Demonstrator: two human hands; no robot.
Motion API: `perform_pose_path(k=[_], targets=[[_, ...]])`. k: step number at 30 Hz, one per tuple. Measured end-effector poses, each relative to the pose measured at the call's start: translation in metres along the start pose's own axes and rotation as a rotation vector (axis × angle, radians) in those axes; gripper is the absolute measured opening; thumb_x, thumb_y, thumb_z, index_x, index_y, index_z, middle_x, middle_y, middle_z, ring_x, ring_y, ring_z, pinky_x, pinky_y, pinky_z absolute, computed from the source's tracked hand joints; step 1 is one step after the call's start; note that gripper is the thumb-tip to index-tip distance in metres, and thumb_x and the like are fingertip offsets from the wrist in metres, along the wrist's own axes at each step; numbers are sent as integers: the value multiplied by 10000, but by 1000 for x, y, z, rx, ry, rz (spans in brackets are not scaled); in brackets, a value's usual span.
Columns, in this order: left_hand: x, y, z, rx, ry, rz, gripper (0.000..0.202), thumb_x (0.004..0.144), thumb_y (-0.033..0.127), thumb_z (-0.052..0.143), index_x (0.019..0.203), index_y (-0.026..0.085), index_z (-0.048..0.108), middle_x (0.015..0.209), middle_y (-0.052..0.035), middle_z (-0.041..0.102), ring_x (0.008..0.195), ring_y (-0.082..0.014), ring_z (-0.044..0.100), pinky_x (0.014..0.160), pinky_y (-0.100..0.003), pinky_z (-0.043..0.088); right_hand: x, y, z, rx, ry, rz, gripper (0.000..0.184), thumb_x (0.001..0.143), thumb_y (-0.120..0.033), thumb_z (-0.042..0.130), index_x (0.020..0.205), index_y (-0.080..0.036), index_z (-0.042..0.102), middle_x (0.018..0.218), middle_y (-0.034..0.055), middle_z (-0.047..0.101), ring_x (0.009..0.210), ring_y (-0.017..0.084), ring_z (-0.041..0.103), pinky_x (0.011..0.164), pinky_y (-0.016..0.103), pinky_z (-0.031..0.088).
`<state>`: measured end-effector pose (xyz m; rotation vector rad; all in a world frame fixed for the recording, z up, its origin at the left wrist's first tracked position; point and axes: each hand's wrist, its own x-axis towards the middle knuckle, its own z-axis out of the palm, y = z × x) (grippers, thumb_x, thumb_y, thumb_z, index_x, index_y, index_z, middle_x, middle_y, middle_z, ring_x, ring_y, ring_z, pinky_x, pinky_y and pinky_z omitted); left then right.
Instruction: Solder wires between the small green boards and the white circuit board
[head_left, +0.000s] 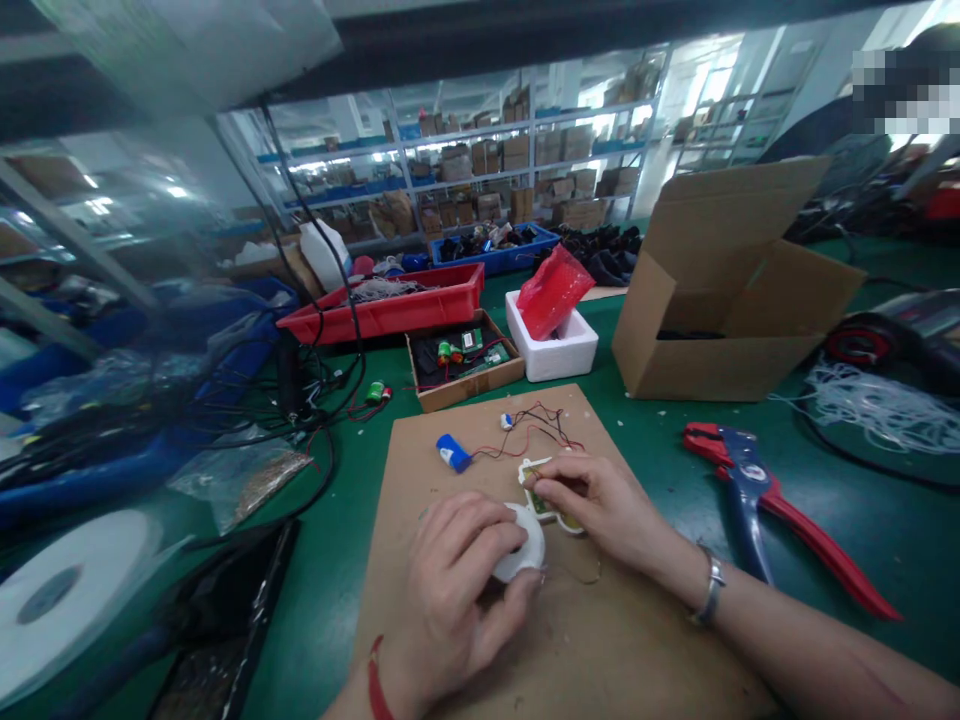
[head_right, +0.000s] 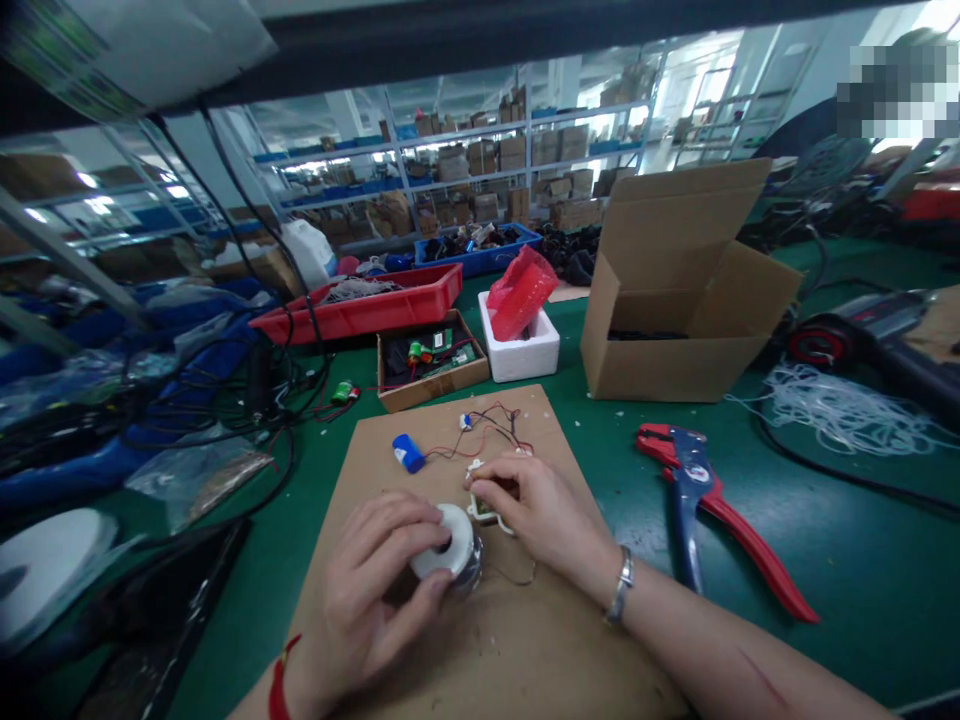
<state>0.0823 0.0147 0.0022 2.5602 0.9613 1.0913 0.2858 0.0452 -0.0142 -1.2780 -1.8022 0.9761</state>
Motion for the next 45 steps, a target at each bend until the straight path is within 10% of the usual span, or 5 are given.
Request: perform_pose_path(k=[6,13,45], targets=[[14,-7,-2,28,104,-208,175,861,147,542,1014,227,566,982,-32,620,968,-186,544,851,-351,424,-1,11,10,103,33,62,150,877,-281,575,853,-182,686,775,25,689,684,149,612,601,248,445],[54,-9,1,-45,-96,-411,178,849,230,584,1023,233,618,1008,-30,647,964,-210,562,852,-393,433,0,10,7,164,25,77,157,874,-288,570,843,-178,677,761,23,687,677,145,619,589,242,447],[56,-17,12,-159,-106,-540,39,813,227,629,833,196,642,840,-15,658,832,-187,588,777,-359,418,0,-1,6,256,24,98,125,851,-275,577,847,-168,643,806,35,667,719,153,629,621,254,483]])
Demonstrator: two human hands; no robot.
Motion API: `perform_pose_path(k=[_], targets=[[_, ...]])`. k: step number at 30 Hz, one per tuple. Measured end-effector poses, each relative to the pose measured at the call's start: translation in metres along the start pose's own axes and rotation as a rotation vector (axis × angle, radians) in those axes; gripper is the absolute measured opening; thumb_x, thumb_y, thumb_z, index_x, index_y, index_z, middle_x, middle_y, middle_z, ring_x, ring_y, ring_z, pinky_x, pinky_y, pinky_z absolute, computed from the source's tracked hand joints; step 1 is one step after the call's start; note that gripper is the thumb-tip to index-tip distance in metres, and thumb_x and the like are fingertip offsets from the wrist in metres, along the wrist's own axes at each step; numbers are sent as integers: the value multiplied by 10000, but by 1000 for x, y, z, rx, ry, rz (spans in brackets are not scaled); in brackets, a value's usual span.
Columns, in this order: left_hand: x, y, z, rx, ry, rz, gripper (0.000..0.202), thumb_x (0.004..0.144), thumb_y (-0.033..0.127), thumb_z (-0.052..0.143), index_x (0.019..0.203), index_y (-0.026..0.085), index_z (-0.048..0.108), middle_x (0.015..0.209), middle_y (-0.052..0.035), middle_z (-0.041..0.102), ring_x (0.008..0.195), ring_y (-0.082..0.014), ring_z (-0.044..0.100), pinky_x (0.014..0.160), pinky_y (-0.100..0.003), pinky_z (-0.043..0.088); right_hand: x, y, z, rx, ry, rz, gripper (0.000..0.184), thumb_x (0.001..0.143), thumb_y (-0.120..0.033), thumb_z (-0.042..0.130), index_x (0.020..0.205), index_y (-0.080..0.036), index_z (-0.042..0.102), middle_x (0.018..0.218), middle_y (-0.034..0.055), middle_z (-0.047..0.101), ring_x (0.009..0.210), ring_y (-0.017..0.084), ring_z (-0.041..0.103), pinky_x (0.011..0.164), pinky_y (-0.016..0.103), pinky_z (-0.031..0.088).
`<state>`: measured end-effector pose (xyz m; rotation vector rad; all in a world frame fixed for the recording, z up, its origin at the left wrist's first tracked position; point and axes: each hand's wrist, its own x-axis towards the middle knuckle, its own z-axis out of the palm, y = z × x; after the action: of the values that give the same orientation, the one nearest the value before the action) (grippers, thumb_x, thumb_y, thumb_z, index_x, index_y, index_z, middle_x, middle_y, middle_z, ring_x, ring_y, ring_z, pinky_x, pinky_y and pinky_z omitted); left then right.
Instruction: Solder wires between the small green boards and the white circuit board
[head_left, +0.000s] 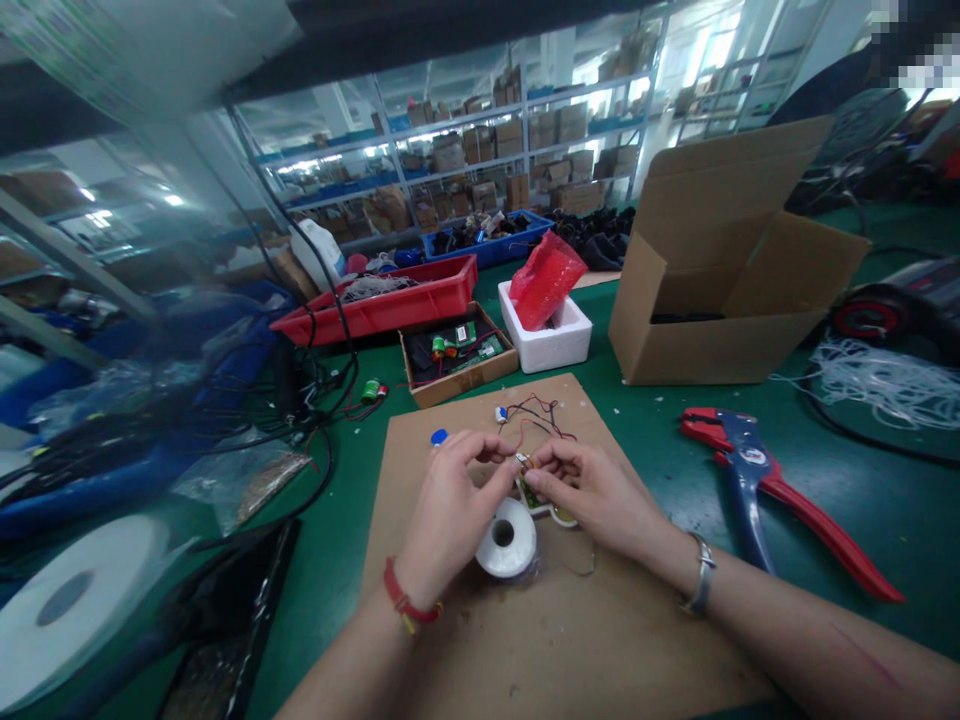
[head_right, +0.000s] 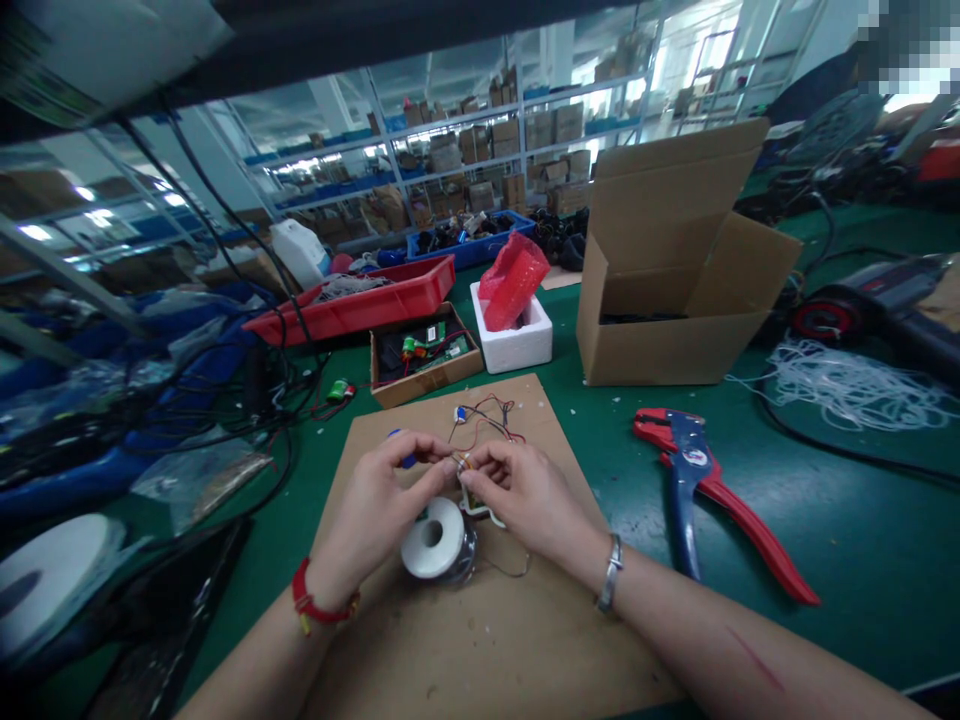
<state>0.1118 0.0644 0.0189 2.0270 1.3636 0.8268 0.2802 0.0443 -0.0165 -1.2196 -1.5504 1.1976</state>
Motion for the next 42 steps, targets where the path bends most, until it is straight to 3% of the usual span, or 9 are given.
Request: perform_pose_path(k=[6,13,19,25,28,33,37,42], targets=[[0,3,-2,-52,-47,1,108,843,249,569,754,196,599,791,-3,624,806,-180,567,754,-334,398,-1,-1,0,21,-7,-12,112,856,-273,578,836,-178,635,777,17,655,698,142,610,601,237,465],[9,9,-7,-182,-163,-3,123,858,269,526,763,195,551,720,21,569,707,-144,523,646,-272,390,4,8,1,74,43,-49,113,864,-275,575,848,-179,632,837,26,638,788,157,590,703,265,468],[25,7,0,-327,-219,-47,169,869,325,483,760,196,487,735,17,536,682,-137,502,622,-263,399,10,12,0,168,136,-48,138,892,-287,516,817,-175,545,755,7,599,719,139,583,660,254,474],[35,-3,3,-437,-355,-60,183,889,348,479,801,188,494,736,27,491,680,-121,454,644,-258,377,10,14,3,235,187,-17,143,893,-315,527,933,-178,528,709,-8,588,655,129,572,596,237,444],[40,-4,5,-505,-444,-55,210,840,365,568,788,172,505,748,16,521,691,-120,485,655,-258,390,10,12,5,278,174,-40,204,881,-340,551,1010,-183,531,701,-24,561,633,119,553,584,230,440],[45,-13,9,-617,-455,-113,315,754,389,657,799,195,413,695,43,501,606,-91,460,561,-226,355,9,9,3,318,110,-82,238,873,-374,577,1020,-187,593,952,50,627,812,159,598,693,273,485],[44,-19,7,-630,-475,-160,325,688,353,694,788,188,432,629,49,506,543,-81,449,514,-213,325,8,14,-2,205,86,-75,199,870,-388,594,887,-192,620,801,9,613,750,150,583,676,253,463],[44,-15,3,-578,-497,-165,207,671,266,706,785,153,575,651,21,564,573,-86,484,544,-212,362,9,24,-9,64,32,-59,242,908,-430,532,846,-200,571,789,0,562,754,152,554,653,238,429]])
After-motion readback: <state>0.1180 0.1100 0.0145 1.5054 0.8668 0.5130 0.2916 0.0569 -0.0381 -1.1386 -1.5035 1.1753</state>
